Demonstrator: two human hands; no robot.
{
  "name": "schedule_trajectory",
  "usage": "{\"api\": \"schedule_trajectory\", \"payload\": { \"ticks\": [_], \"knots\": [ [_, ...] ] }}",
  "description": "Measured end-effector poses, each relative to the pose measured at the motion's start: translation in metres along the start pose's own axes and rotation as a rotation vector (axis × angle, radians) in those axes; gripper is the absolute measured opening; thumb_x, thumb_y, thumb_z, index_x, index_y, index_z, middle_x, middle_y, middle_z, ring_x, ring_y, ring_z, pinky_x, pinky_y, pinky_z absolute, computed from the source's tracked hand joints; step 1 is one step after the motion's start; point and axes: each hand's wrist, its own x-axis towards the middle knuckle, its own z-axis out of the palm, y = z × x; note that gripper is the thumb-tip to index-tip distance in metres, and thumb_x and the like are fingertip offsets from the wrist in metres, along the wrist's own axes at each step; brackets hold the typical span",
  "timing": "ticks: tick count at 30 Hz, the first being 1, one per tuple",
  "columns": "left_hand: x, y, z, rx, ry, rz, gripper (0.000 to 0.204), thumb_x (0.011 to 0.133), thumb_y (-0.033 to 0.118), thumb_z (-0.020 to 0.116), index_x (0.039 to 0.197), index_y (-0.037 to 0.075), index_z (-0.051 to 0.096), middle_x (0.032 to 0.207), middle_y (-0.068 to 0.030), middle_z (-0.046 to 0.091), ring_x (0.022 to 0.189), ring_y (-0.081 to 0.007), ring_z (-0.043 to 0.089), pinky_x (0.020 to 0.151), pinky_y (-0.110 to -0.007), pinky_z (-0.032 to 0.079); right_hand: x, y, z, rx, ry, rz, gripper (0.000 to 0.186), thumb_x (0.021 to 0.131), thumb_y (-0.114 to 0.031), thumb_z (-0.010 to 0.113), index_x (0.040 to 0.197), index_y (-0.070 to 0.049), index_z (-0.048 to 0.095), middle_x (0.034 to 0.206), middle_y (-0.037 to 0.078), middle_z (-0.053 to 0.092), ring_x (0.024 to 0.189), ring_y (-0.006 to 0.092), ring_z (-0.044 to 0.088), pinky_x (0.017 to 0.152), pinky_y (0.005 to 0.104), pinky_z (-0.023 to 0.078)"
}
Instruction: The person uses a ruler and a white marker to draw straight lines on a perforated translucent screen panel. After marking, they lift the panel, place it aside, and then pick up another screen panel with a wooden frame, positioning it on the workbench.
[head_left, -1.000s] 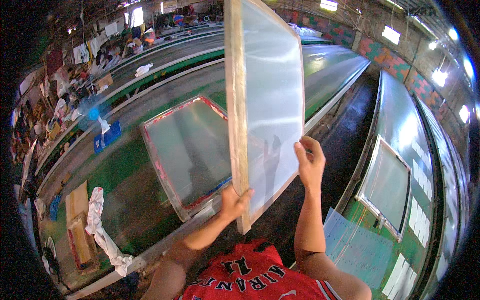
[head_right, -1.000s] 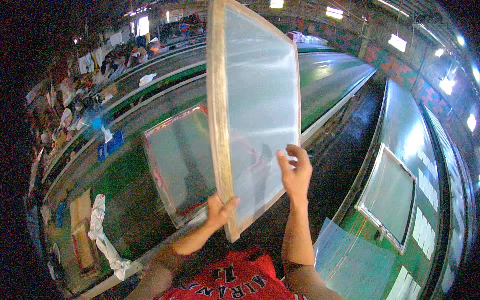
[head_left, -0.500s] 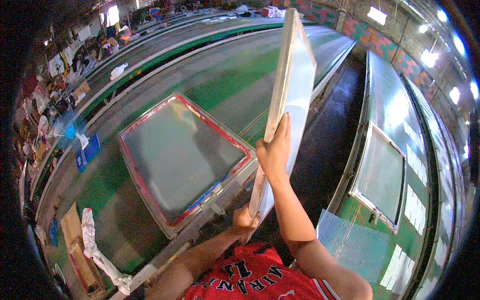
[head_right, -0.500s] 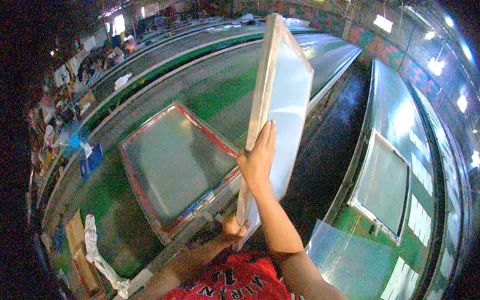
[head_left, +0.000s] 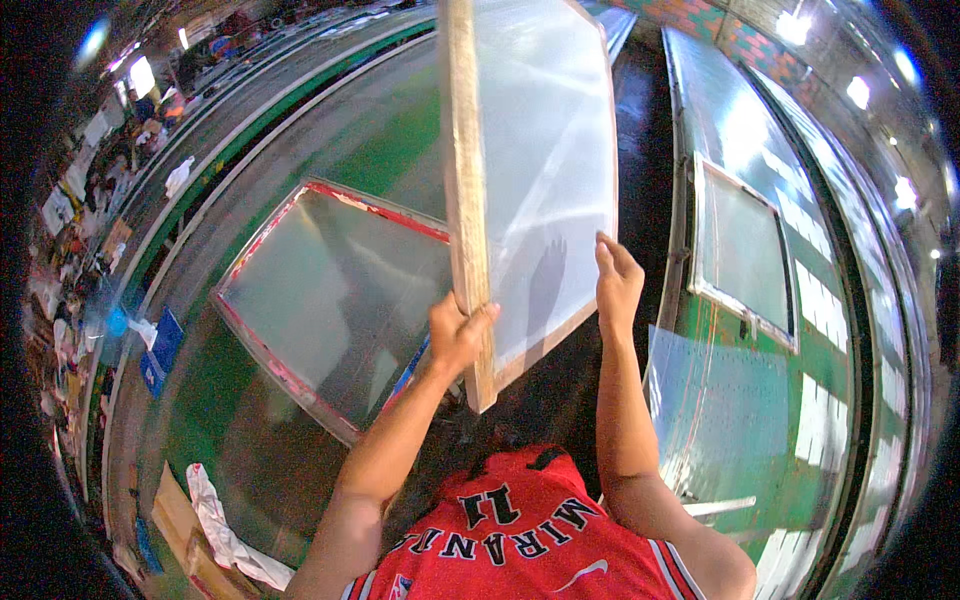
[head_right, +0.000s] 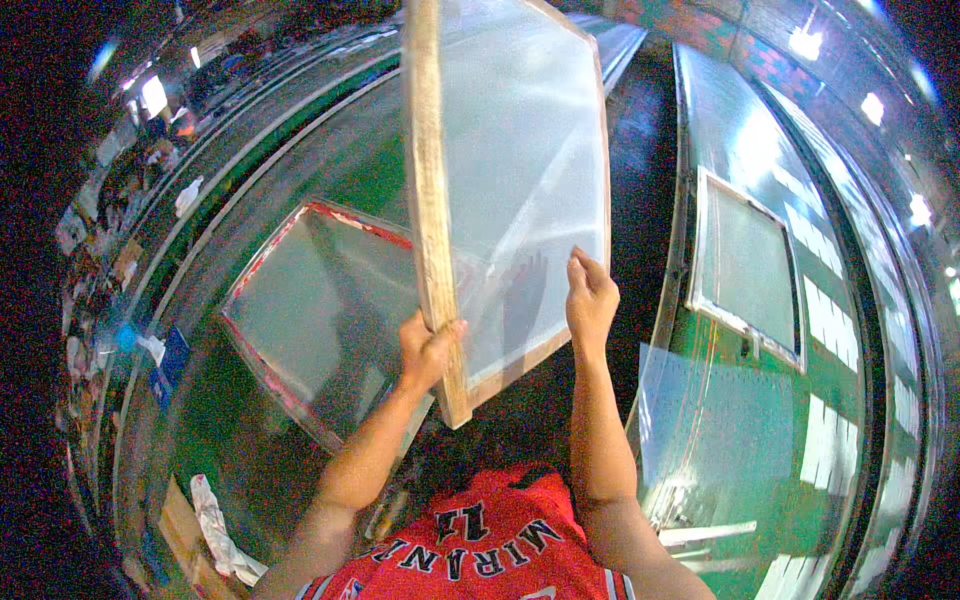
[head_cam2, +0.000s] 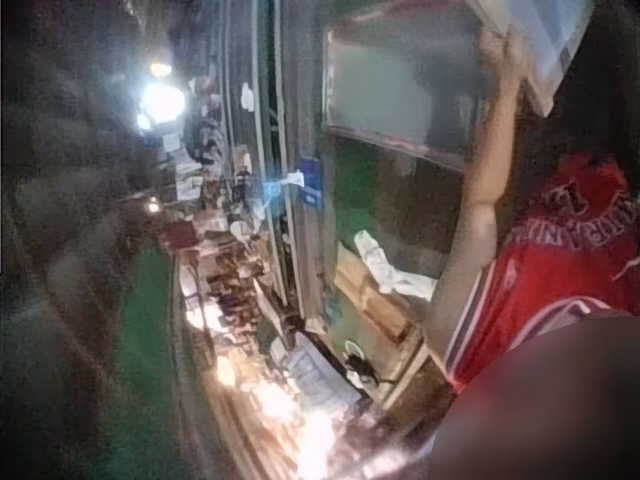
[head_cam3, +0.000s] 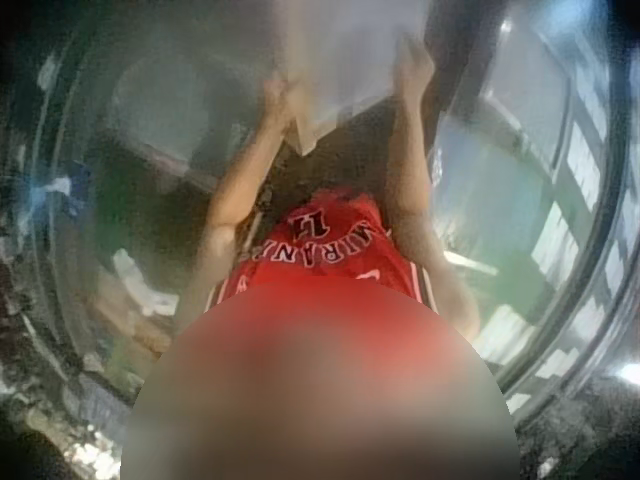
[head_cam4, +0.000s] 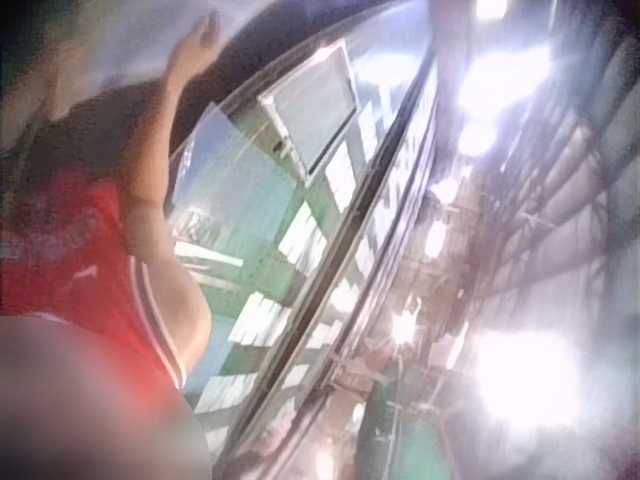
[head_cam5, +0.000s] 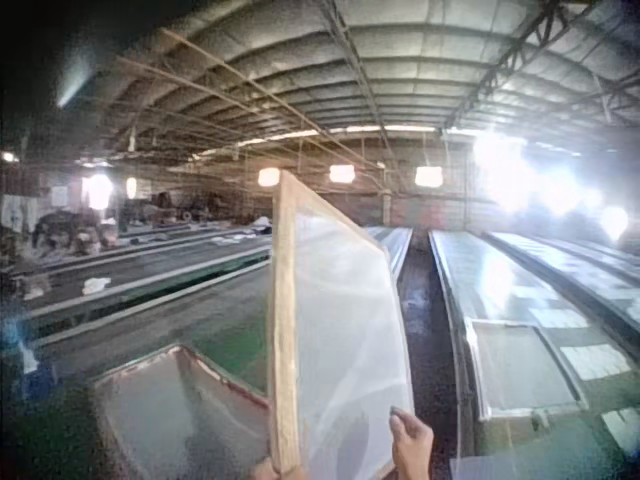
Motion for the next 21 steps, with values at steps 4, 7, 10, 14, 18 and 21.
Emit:
{"api": "schedule_trajectory", "payload": {
  "ticks": [4,7,10,14,18,21],
  "knots": [
    [0.002,0.028,-0.024,-0.225,0.005,0.056,0.02,0.083,0.018,0.075,0.09,0.001,0.067,0.077,-0.0009,0.065,0.067,-0.0125,0.058,0.064,-0.031,0.048,-0.081,0.036,-0.012,-0.257,0.082,0.153,0.037,0.095,-0.018,0.068,0.122,0.007,0.066,0.122,0.022,0.068,0.113,0.0299,0.065,0.101,0.0388,0.049],
    [0.0,0.034,-0.042,-0.276,-0.015,0.055,0.021,0.082,0.019,0.074,0.09,0.0,0.067,0.078,-0.0012,0.064,0.069,-0.0127,0.058,0.064,-0.029,0.047,-0.137,0.057,-0.02,-0.438,0.103,0.126,0.054,0.095,-0.031,0.07,0.131,0.008,0.058,0.124,0.022,0.061,0.114,0.0346,0.058,0.102,0.0401,0.046],
    [-0.014,0.035,-0.058,-0.341,0.025,0.033,0.021,0.081,0.019,0.074,0.088,0.0,0.067,0.076,-0.0016,0.063,0.068,-0.0135,0.059,0.063,-0.03,0.047,-0.152,0.067,-0.02,-0.246,0.158,0.468,0.058,0.1,-0.037,0.066,0.137,0.005,0.053,0.113,0.012,0.062,0.1,0.0255,0.063,0.085,0.0376,0.053],
    [-0.032,0.031,-0.069,-0.31,0.025,-0.028,0.021,0.083,0.014,0.073,0.091,-0.004,0.066,0.082,-0.0036,0.066,0.073,-0.0132,0.058,0.068,-0.03,0.048,-0.156,0.058,-0.036,0.433,-0.207,0.748,0.048,0.105,-0.046,0.057,0.128,-0.003,0.058,0.107,0.006,0.063,0.092,0.02,0.065,0.08,0.0378,0.055],
    [-0.05,0.022,-0.066,-0.271,0.005,0.034,0.022,0.083,0.016,0.074,0.09,-0.004,0.066,0.081,-0.004,0.065,0.072,-0.0144,0.06,0.066,-0.031,0.049,-0.164,0.044,-0.026,0.662,-0.158,0.87,0.053,0.105,-0.049,0.054,0.135,-0.006,0.053,0.118,0.009,0.061,0.104,0.0233,0.064,0.088,0.0434,0.055],
    [-0.065,0.013,-0.061,-0.276,0.017,0.051,0.024,0.083,0.018,0.075,0.09,-0.003,0.065,0.081,-0.0045,0.066,0.073,-0.0153,0.06,0.067,-0.033,0.05,-0.169,0.03,-0.011,0.881,-0.012,0.926,0.058,0.105,-0.052,0.052,0.142,-0.008,0.047,0.129,0.011,0.057,0.114,0.0267,0.061,0.099,0.0466,0.052]
  ]
}}
